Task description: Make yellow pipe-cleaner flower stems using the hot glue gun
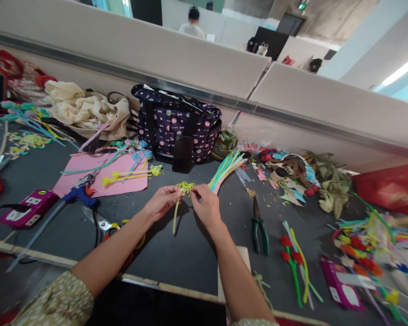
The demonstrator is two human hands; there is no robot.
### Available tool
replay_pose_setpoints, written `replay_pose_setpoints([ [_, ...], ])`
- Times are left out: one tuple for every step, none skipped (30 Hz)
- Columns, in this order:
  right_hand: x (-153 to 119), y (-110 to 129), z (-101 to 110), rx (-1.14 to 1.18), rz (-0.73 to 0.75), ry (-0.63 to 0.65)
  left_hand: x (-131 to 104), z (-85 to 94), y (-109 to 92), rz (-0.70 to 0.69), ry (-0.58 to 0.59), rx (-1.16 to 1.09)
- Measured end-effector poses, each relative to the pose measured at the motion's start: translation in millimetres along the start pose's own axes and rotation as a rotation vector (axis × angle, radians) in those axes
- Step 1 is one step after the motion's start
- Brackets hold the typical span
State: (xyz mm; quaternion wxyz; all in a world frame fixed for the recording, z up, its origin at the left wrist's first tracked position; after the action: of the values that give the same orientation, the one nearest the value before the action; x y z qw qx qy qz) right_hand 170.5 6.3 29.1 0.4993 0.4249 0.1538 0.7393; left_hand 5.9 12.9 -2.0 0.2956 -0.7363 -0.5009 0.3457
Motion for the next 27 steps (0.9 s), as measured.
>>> replay_pose_setpoints([
  [0.0, 0.1, -0.4, 0.033, -0.017, -0.001, -0.3, -0.2, -0.6, 0.003, 0.007, -0.001],
  [-0.1, 0.2, -0.6, 0.063, -0.032, -0.001, -0.7, -0.4, -1.4, 0.002, 0.011, 0.001],
  [-0.1, 0.5, -0.6, 0.085, -0.044, -0.003, -1.0, -0.5, -2.2, -0.002, 0.010, 0.004],
  [-0.2, 0.8, -0.6, 0.100, -0.054, -0.005, -1.4, -0.5, -2.9, -0.007, 0.005, 0.006],
  [-0.3, 1.2, -0.5, 0.110, -0.062, -0.006, -1.6, -0.5, -3.5, -0.013, -0.004, 0.006],
  [-0.5, 1.6, -0.5, 0.118, -0.069, -0.004, -1.8, -0.4, -4.0, -0.019, -0.012, 0.005],
  [-0.6, 1.9, -0.7, 0.126, -0.078, -0.001, -1.8, -0.4, -4.3, -0.023, -0.017, 0.004],
  [-0.8, 2.0, -1.0, 0.137, -0.092, 0.001, -1.7, -0.3, -4.4, -0.025, -0.016, 0.002],
  [-0.9, 1.9, -1.5, 0.154, -0.112, 0.000, -1.6, -0.3, -4.3, -0.024, -0.011, 0.000],
  [-1.0, 1.6, -2.2, 0.180, -0.140, -0.006, -1.4, -0.3, -4.1, -0.024, -0.006, -0.002],
  [-0.9, 1.2, -3.1, 0.219, -0.171, -0.014, -1.2, -0.3, -3.8, -0.021, -0.001, -0.006],
  [-0.7, 0.7, -4.1, 0.270, -0.207, -0.022, -1.0, -0.3, -3.4, -0.017, 0.003, -0.010],
  [-0.3, 0.3, -5.1, 0.329, -0.243, -0.027, -0.9, -0.4, -3.1, -0.011, 0.007, -0.015],
  [0.3, -0.1, -6.2, 0.389, -0.277, -0.029, -0.9, -0.6, -2.9, -0.005, 0.011, -0.019],
  [0.8, -0.5, -7.2, 0.445, -0.306, -0.027, -1.0, -0.9, -2.7, 0.000, 0.015, -0.023],
  [1.4, -0.9, -8.3, 0.491, -0.332, -0.021, -1.2, -1.2, -2.7, 0.004, 0.019, -0.024],
  [1.8, -1.4, -9.2, 0.527, -0.355, -0.014, -1.4, -1.6, -2.8, 0.005, 0.022, -0.024],
  [2.1, -2.0, -10.1, 0.555, -0.375, -0.008, -1.6, -1.9, -3.1, 0.003, 0.023, -0.025],
  [2.2, -2.6, -10.9, 0.582, -0.393, -0.001, -1.8, -2.2, -3.4, -0.003, 0.024, -0.026],
  [2.1, -3.1, -11.6, 0.611, -0.412, 0.005, -1.9, -2.5, -3.7, -0.009, 0.023, -0.029],
  [1.8, -3.6, -12.2, 0.647, -0.432, 0.008, -2.0, -2.7, -4.0, -0.016, 0.022, -0.032],
  [1.5, -3.8, -12.6, 0.688, -0.453, 0.009, -2.0, -3.0, -4.1, -0.021, 0.022, -0.038],
  [1.2, -3.9, -13.0, 0.731, -0.474, 0.011, -2.0, -3.2, -4.0, -0.023, 0.022, -0.045],
  [0.9, -3.7, -13.2, 0.776, -0.499, 0.015, -2.0, -3.4, -3.7, -0.024, 0.022, -0.054],
  [0.7, -3.3, -13.4, 0.822, -0.525, 0.018, -1.9, -3.6, -3.2, -0.023, 0.024, -0.064],
  [0.6, -2.9, -13.6, 0.869, -0.552, 0.021, -1.9, -3.8, -2.5, -0.022, 0.028, -0.073],
  [0.6, -2.5, -14.0, 0.920, -0.579, 0.027, -1.9, -4.1, -1.7, -0.020, 0.036, -0.079],
])
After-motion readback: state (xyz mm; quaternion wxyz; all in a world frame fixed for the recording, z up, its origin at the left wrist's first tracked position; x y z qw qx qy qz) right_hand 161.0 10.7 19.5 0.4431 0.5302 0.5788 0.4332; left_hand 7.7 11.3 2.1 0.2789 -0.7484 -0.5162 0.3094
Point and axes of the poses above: each hand's wrist, its own x-axis towards the middle knuckle, its own z-axis out of the back of the hand, y = z × x, the point moved 1 cm from there along x, towards the middle knuckle, and after that the axes turned 5 degrees about -y, right-handed, at the moved point
